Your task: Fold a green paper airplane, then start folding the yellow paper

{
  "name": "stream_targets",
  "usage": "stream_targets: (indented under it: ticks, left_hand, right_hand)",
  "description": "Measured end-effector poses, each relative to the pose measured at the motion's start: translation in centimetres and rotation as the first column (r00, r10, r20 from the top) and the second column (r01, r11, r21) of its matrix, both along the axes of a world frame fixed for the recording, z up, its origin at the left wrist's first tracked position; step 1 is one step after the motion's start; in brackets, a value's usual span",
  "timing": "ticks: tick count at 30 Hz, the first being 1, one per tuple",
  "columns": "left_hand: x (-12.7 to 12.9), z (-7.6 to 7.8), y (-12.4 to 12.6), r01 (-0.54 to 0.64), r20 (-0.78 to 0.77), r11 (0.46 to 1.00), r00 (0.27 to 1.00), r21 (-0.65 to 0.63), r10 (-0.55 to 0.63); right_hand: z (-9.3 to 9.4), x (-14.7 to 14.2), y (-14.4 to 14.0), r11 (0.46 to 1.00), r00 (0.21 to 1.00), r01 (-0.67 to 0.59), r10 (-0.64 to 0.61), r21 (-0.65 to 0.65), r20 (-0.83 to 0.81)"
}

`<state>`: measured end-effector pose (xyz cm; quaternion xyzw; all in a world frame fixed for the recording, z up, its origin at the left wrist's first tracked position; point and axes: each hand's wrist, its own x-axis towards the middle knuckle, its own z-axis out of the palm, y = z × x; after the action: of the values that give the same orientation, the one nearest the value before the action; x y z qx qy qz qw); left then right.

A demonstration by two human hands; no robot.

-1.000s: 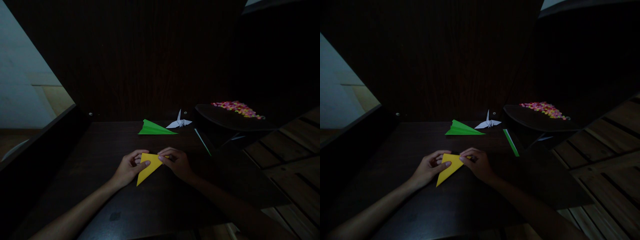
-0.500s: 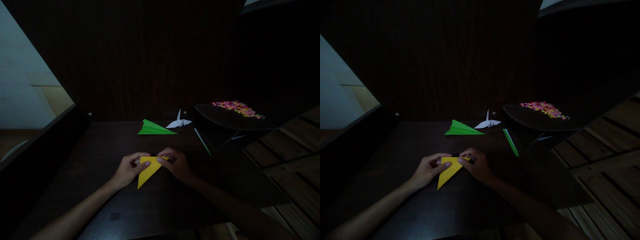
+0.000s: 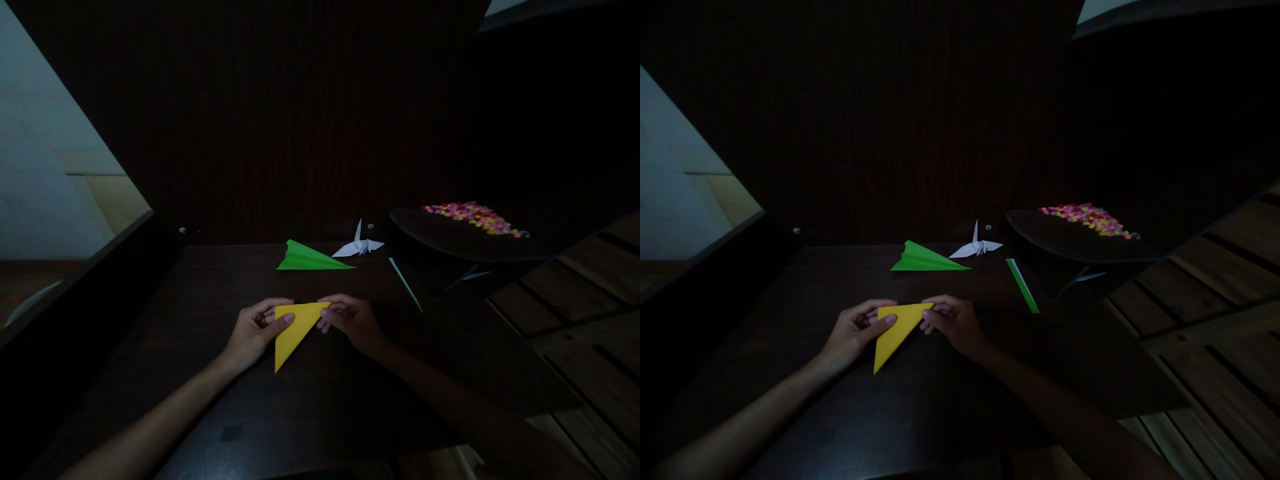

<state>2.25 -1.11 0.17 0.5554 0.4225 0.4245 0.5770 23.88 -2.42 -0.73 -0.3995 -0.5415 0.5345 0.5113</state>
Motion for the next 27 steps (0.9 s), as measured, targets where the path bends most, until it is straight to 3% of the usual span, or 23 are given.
stream_targets:
  ticks: [27]
  left_hand:
    - [0.0,0.48,-0.47,0.023,-0.088,0.997,0.996,0.076,-0.016]
  right_hand:
    - [0.1,-0.04,0.02,0.997,0.999,0.03,-0.028,-0.066,0.033]
